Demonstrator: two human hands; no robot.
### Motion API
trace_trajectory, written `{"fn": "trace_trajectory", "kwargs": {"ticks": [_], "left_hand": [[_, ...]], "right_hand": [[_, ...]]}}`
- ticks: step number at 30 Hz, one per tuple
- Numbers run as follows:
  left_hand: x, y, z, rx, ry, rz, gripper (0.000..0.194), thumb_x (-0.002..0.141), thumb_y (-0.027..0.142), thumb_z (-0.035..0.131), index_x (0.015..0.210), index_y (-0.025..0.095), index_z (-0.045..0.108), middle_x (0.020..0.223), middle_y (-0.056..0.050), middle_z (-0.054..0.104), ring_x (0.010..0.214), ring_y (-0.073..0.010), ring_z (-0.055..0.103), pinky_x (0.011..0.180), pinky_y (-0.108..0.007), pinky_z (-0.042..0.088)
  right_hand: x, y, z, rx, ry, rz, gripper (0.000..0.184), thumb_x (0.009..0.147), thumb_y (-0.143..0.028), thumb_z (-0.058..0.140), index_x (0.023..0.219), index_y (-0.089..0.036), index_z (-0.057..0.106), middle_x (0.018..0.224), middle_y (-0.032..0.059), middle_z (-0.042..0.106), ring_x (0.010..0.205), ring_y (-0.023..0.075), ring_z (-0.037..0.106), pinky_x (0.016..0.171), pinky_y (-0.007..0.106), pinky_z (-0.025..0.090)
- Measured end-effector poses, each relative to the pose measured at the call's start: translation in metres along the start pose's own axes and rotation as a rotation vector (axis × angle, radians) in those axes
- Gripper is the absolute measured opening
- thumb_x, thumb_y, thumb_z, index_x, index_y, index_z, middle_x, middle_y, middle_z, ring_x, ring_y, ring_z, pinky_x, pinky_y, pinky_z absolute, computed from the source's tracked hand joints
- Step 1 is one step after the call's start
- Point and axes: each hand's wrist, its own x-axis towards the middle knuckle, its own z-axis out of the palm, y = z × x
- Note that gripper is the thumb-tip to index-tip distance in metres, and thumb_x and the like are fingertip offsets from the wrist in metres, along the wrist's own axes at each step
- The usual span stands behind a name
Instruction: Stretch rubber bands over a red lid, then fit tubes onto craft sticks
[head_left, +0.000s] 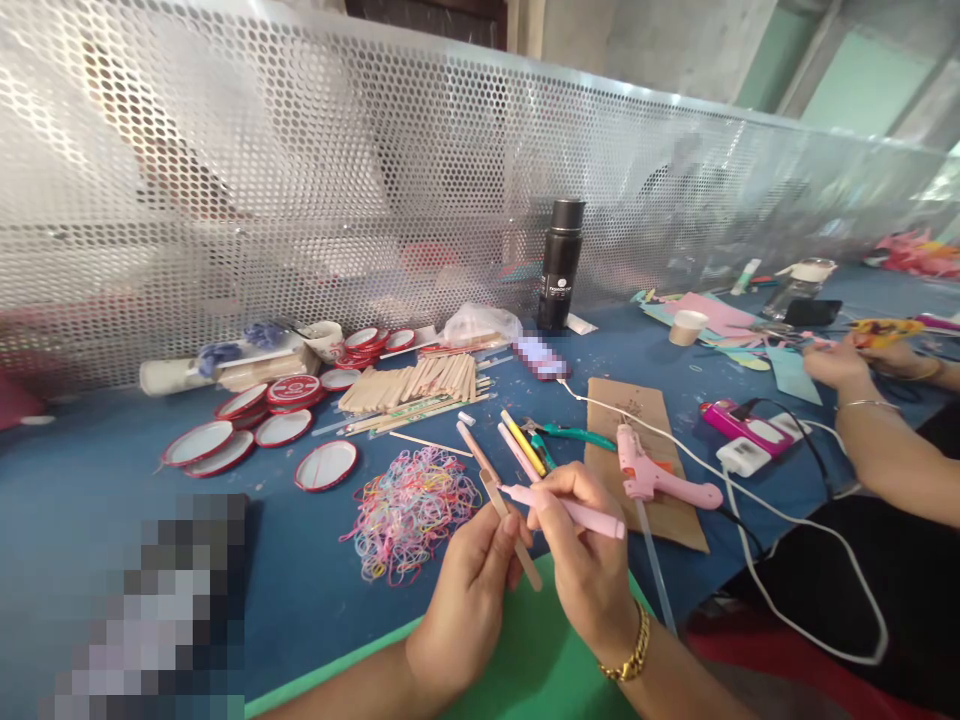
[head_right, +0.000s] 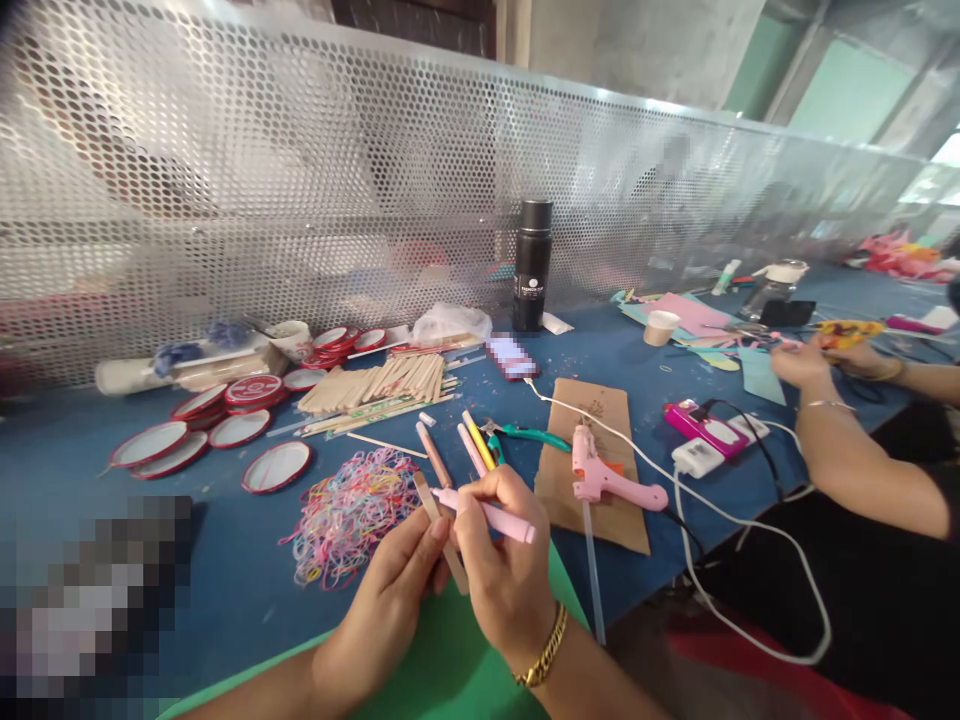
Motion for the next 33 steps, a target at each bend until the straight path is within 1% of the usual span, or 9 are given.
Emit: {"fn": "trace_trajectory", "kwargs": {"ticks": [4, 9, 14, 19, 22, 24, 29, 33], "left_hand": [[0.0004, -0.0009, 0.0007, -0.02, 0.002, 0.006, 0.05, 0.098, 0.063, 0.046, 0.071, 0.021, 0.05, 0.06, 0.005, 0.042, 0.055, -0.0128, 0.035, 0.052, -0.025, 0.03], [0.0007, -0.0007, 0.0004, -0.003, 0.006, 0.0, 0.048, 0.099, 0.06, 0.046, 0.073, 0.02, 0.052, 0.06, 0.005, 0.043, 0.056, -0.013, 0.037, 0.054, -0.025, 0.03], [0.0008, -0.0025, -0.0002, -0.017, -0.015, 0.015, 0.048, 0.099, 0.06, 0.046, 0.072, 0.021, 0.05, 0.061, 0.005, 0.043, 0.056, -0.0129, 0.035, 0.053, -0.025, 0.03], [-0.0002, -0.0016, 0.0003, -0.007, -0.003, 0.005, 0.047, 0.1, 0.059, 0.046, 0.073, 0.02, 0.052, 0.061, 0.005, 0.043, 0.056, -0.013, 0.037, 0.053, -0.025, 0.031], [-0.0001, -0.0007, 0.0011, -0.014, -0.001, 0.016, 0.048, 0.099, 0.06, 0.046, 0.071, 0.021, 0.05, 0.061, 0.004, 0.044, 0.056, -0.0131, 0.036, 0.053, -0.024, 0.031], [0.0003, -0.0001, 0.0013, -0.022, 0.001, 0.018, 0.049, 0.098, 0.061, 0.047, 0.07, 0.021, 0.049, 0.062, 0.004, 0.044, 0.057, -0.0131, 0.036, 0.053, -0.024, 0.031], [0.0002, 0.0021, 0.0009, -0.023, 0.002, 0.008, 0.049, 0.097, 0.062, 0.048, 0.07, 0.021, 0.051, 0.061, 0.004, 0.044, 0.056, -0.0133, 0.037, 0.053, -0.024, 0.031], [-0.0001, 0.0013, 0.0006, -0.022, 0.0, 0.012, 0.051, 0.096, 0.065, 0.049, 0.07, 0.021, 0.051, 0.061, 0.004, 0.044, 0.056, -0.0132, 0.036, 0.053, -0.024, 0.031]], "right_hand": [[0.0003, 0.0009, 0.0006, 0.012, -0.041, 0.003, 0.024, 0.098, -0.027, 0.054, 0.075, -0.021, 0.056, 0.067, -0.0021, 0.057, 0.062, 0.0142, 0.057, 0.061, 0.026, 0.046], [-0.0003, 0.0003, -0.0008, -0.033, 0.017, 0.0, 0.025, 0.099, -0.028, 0.053, 0.075, -0.021, 0.056, 0.067, -0.0016, 0.057, 0.062, 0.0149, 0.056, 0.061, 0.028, 0.045], [0.0003, 0.0005, -0.0007, 0.001, -0.039, 0.004, 0.023, 0.098, -0.028, 0.053, 0.076, -0.021, 0.057, 0.069, -0.0009, 0.059, 0.064, 0.0154, 0.057, 0.062, 0.028, 0.046], [0.0002, 0.0009, -0.0009, -0.026, 0.005, 0.006, 0.024, 0.099, -0.028, 0.053, 0.076, -0.021, 0.057, 0.068, -0.0015, 0.057, 0.065, 0.0153, 0.057, 0.063, 0.028, 0.045], [-0.0004, -0.0004, -0.0009, 0.019, -0.048, 0.014, 0.024, 0.099, -0.028, 0.053, 0.077, -0.021, 0.058, 0.069, -0.0013, 0.058, 0.064, 0.0151, 0.058, 0.064, 0.028, 0.046], [-0.0007, -0.0006, -0.0007, 0.019, -0.061, 0.021, 0.023, 0.099, -0.028, 0.053, 0.077, -0.021, 0.058, 0.068, -0.0009, 0.059, 0.065, 0.0156, 0.059, 0.064, 0.029, 0.047], [-0.0008, 0.0009, -0.0007, -0.039, 0.013, 0.005, 0.024, 0.099, -0.029, 0.053, 0.078, -0.021, 0.058, 0.069, 0.0, 0.059, 0.065, 0.0163, 0.058, 0.061, 0.029, 0.046], [-0.0003, 0.0006, -0.0001, 0.009, -0.039, 0.013, 0.023, 0.099, -0.028, 0.054, 0.077, -0.021, 0.058, 0.067, -0.0014, 0.058, 0.063, 0.0156, 0.058, 0.064, 0.029, 0.047]]}}
